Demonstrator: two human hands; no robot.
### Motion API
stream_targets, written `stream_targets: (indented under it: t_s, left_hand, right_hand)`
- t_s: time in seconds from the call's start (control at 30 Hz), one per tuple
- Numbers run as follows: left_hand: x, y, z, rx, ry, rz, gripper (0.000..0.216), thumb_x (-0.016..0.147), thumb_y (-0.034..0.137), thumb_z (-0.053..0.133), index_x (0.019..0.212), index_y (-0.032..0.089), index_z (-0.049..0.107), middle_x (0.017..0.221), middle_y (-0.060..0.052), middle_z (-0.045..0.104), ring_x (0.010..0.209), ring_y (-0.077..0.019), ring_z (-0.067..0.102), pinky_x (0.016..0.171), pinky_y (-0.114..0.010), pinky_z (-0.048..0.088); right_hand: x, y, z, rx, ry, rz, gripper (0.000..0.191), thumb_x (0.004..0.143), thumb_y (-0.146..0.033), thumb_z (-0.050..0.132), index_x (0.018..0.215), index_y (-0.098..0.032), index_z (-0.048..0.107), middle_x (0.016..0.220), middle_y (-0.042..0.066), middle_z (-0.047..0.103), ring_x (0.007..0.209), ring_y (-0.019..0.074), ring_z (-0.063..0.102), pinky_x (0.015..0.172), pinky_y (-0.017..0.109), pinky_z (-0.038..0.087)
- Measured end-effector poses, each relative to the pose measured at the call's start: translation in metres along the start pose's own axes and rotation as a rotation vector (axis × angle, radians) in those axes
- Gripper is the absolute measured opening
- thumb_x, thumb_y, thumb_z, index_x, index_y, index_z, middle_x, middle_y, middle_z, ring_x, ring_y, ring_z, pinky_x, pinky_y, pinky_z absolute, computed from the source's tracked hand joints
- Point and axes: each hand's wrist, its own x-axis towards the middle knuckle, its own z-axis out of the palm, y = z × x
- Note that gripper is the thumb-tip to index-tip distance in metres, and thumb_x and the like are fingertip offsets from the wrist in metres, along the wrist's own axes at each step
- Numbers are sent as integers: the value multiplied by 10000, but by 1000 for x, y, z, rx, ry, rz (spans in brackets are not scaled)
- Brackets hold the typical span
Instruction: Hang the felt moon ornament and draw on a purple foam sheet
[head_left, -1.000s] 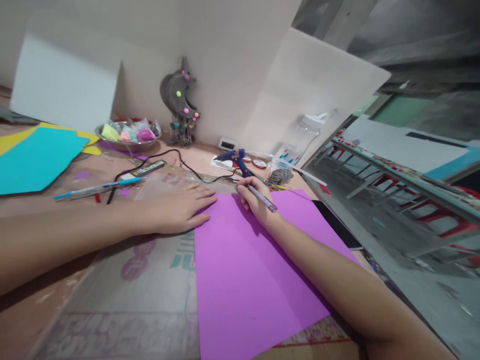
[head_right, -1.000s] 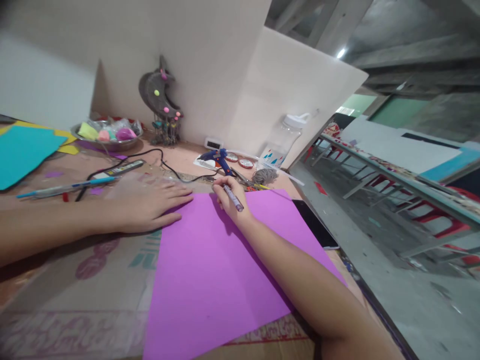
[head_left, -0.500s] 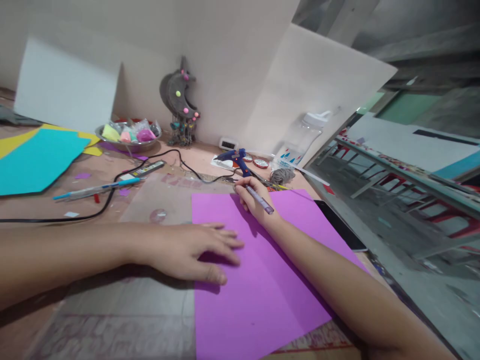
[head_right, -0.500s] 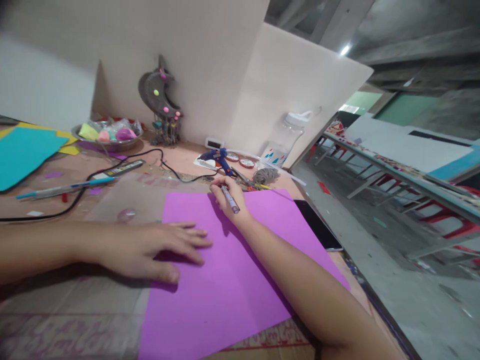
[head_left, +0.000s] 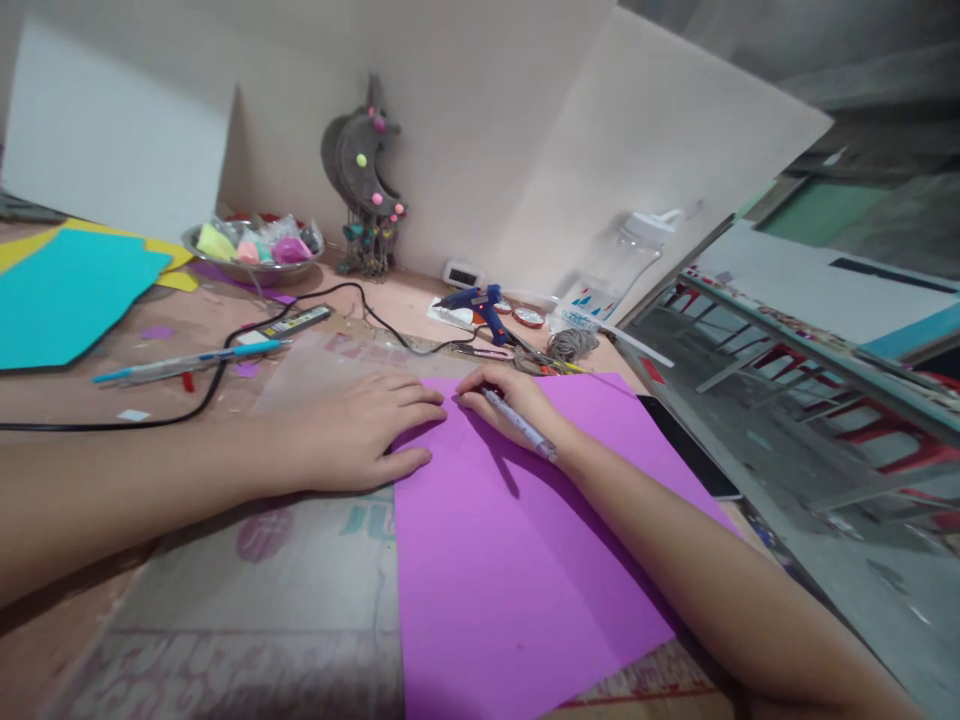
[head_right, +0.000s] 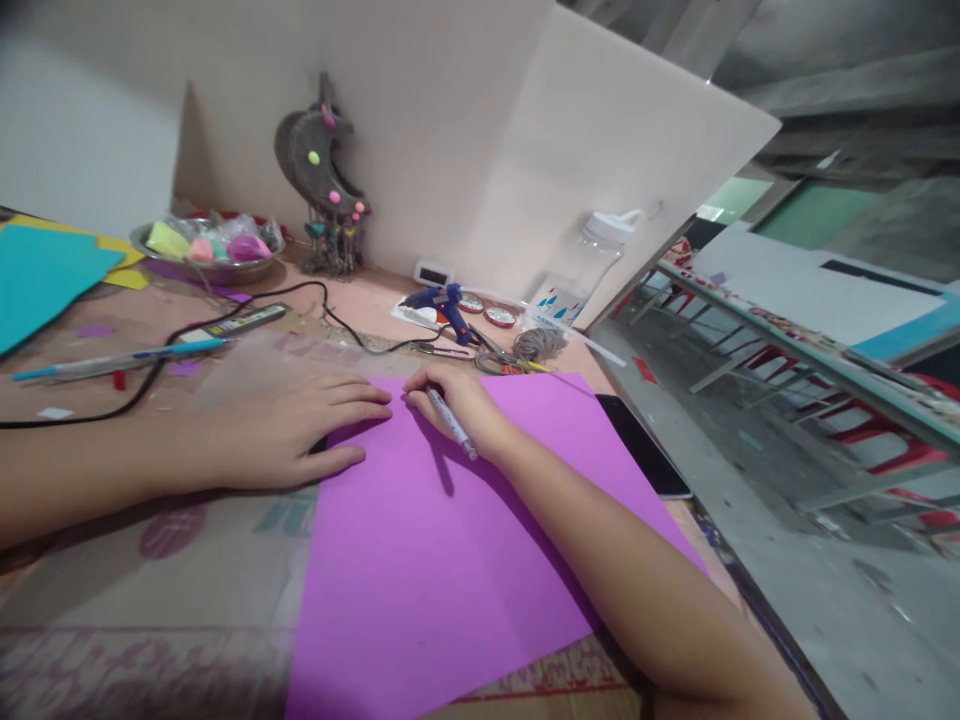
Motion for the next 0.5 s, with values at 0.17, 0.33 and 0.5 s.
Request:
stream_targets:
  t_s: [0.17, 0.33, 0.5]
  left_hand:
    - [2, -2, -2, -35, -9, 10, 467, 982, 409, 545, 1356, 152, 655, 1424, -167, 640, 1330, -345, 591, 1173, -540, 439]
    - [2, 0, -3, -37, 3, 13, 449, 974, 400, 546, 1342, 169, 659, 1419, -155, 644, 1323, -337, 597, 1174, -528, 434]
    - [2, 0, -7, -27, -29, 6, 466, 975, 417, 538, 1344, 155, 652, 1414, -155, 640, 1316, -329, 594, 1174, -504, 432]
  right_hand:
    - [5, 11, 9, -101, 80, -168, 111, 858, -248, 631, 840, -198, 728, 870, 35, 752, 795, 176, 664, 796, 310, 514]
    - [5, 3, 1, -64, -27, -63, 86, 843, -221, 638, 815, -195, 715, 791, 11, 736, 710, 153, 637, 736, 286, 503]
    - [6, 3, 3, -27, 123, -27, 62, 820, -243, 644, 822, -194, 683, 801, 20, 715, 731, 163, 634, 752, 304, 505]
